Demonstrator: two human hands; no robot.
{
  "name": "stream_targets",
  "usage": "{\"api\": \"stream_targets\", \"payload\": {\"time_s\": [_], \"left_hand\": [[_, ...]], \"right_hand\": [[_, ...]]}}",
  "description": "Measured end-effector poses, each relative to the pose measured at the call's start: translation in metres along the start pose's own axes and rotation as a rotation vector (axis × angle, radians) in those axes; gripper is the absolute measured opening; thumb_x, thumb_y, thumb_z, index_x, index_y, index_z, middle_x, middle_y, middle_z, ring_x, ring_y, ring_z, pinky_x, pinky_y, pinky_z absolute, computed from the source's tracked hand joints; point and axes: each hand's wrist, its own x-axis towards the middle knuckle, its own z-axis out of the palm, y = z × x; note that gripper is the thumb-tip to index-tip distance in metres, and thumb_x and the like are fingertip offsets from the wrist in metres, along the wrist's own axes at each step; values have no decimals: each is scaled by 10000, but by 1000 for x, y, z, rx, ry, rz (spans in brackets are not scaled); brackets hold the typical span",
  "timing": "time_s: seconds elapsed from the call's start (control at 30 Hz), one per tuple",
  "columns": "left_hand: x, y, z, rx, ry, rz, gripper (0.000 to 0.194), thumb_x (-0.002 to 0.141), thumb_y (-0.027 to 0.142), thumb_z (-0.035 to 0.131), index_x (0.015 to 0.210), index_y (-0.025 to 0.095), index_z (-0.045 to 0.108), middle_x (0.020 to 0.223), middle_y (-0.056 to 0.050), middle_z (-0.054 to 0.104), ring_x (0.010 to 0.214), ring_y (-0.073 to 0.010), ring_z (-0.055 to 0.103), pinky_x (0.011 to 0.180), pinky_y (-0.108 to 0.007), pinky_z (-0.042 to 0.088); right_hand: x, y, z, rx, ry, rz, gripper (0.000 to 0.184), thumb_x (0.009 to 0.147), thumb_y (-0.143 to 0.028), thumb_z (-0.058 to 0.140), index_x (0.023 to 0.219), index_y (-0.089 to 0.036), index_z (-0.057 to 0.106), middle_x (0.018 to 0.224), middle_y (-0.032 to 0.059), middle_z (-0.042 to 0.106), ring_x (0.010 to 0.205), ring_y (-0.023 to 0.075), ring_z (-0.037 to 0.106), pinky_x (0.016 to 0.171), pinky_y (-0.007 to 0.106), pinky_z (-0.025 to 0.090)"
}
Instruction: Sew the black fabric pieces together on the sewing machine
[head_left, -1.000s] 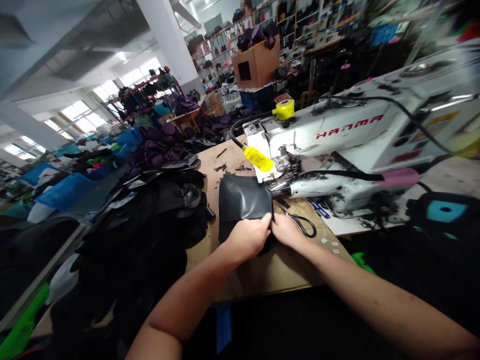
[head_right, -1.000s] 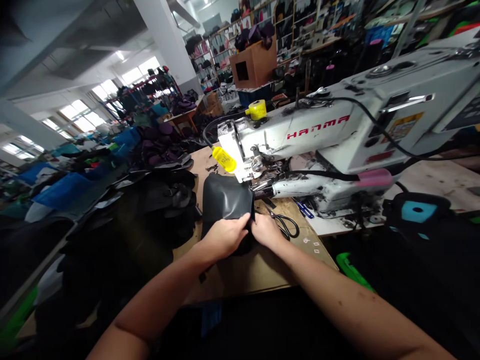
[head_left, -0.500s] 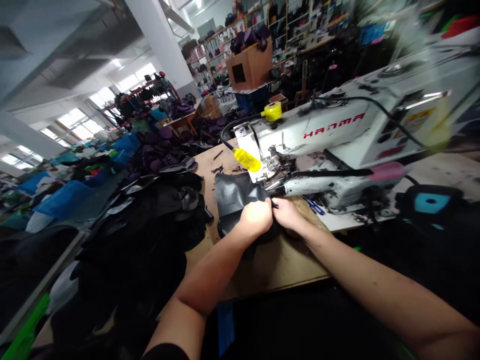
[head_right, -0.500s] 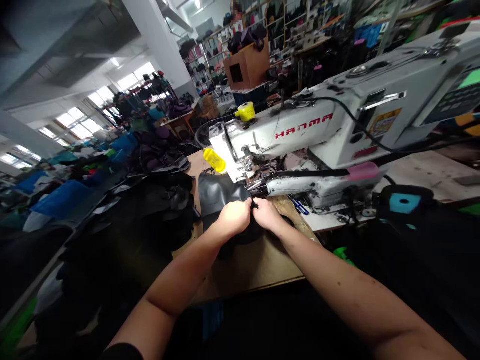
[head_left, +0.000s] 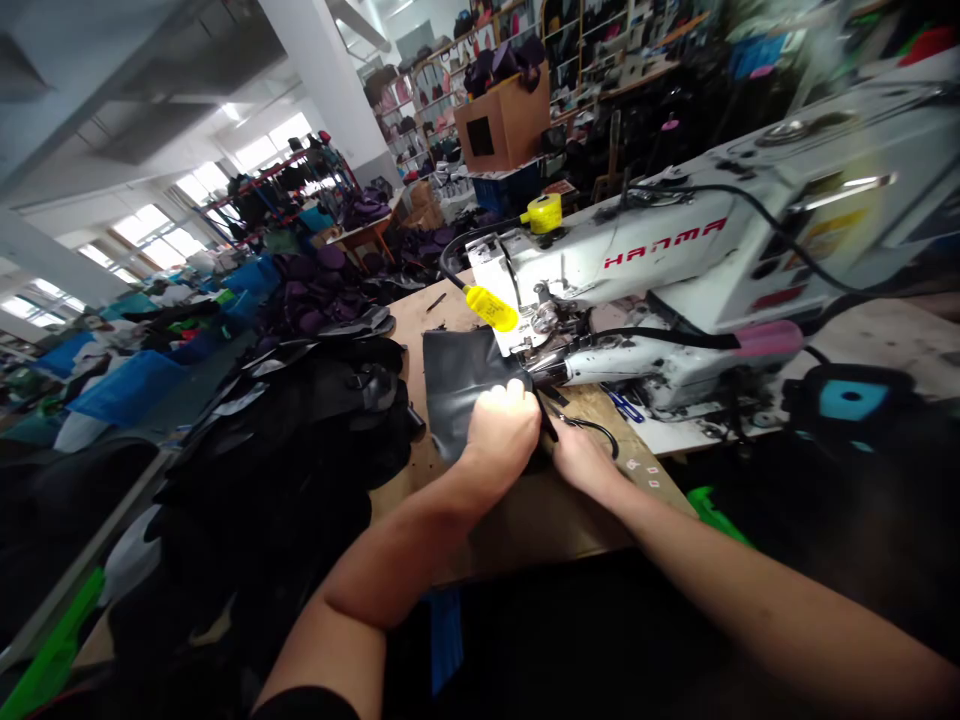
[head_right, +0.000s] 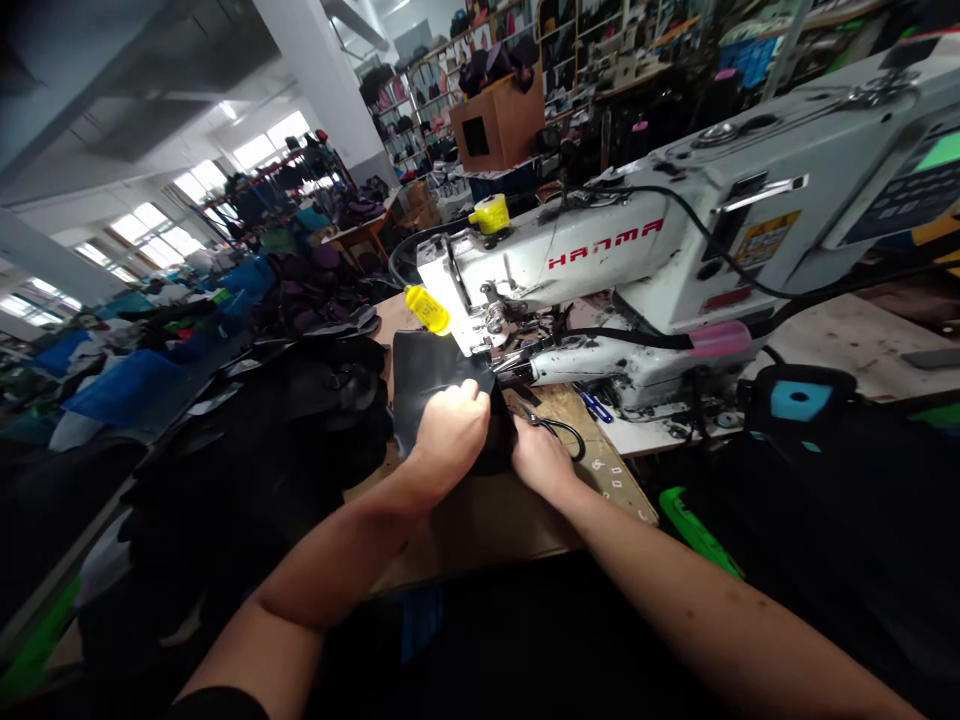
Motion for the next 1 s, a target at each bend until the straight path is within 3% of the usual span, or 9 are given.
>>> {"api": "stream_targets", "payload": {"time_s": [0.13, 0.27, 0.4, 0.57, 0.67, 0.77, 0.9, 1.0], "left_hand": [[7, 6, 16, -41, -118, 145, 281, 965, 110, 390, 1023, 74, 662, 953, -147, 650, 795, -268, 691, 645, -363, 542], [24, 4, 35, -70, -98, 69, 303, 963, 107, 392, 1081, 61, 668, 988, -165, 674, 826, -267, 707, 684, -364, 561], [43, -6, 38, -108, -116, 10, 274, 958, 119, 420, 1069, 70, 666, 1003, -148, 678, 852, -245, 698, 736, -348, 559], [50, -20, 44, -150, -59, -60, 298, 983, 163, 437, 1217, 99, 611, 1112, -127, 631, 948, -227, 641, 827, -321, 521], [52, -26, 47, -165, -61, -59, 285, 994, 169, 418, 1145, 133, 657, 1065, -108, 623, 931, -220, 616, 842, -316, 502], [57, -28, 48, -185, -23, -26, 311, 1006, 184, 391, 1068, 122, 689, 1011, -108, 625, 915, -217, 605, 846, -310, 494], [66, -26, 47, -214, -36, -52, 278, 989, 190, 434, 1020, 125, 702, 993, -105, 621, 897, -207, 599, 809, -290, 491], [62, -24, 48, -194, -22, -92, 286, 1007, 221, 427, 1106, 144, 685, 1056, -106, 614, 961, -217, 588, 825, -300, 486]], "right_hand": [[1, 10, -17, 108, -85, -63, 358, 830, -106, 445, 1072, -177, 699, 1038, 111, 740, 1032, 258, 656, 907, 312, 461], [21, 3, -29, 247, -101, -73, 250, 783, -109, 502, 915, -189, 699, 879, 65, 736, 882, 226, 653, 807, 273, 470], [44, -8, -33, 318, -87, -75, 210, 730, -57, 482, 795, -169, 648, 729, 34, 689, 707, 186, 610, 665, 244, 436], [65, -19, -35, 230, 4, -120, 173, 763, -78, 488, 826, -170, 621, 842, 42, 711, 775, 180, 614, 679, 230, 432], [70, -23, -40, 123, 18, -86, 151, 819, -115, 482, 853, -170, 618, 891, 76, 710, 829, 203, 624, 705, 257, 430], [70, -24, -46, 59, -3, -61, 132, 853, -167, 500, 762, -166, 595, 846, 129, 690, 845, 249, 636, 735, 307, 439], [73, -25, -49, 97, -101, -49, 182, 897, -210, 468, 766, -175, 590, 780, 113, 683, 694, 220, 654, 658, 310, 485], [78, -30, -47, 279, -179, 11, 153, 903, -212, 442, 848, -180, 581, 757, 84, 677, 526, 186, 620, 521, 304, 500]]}}
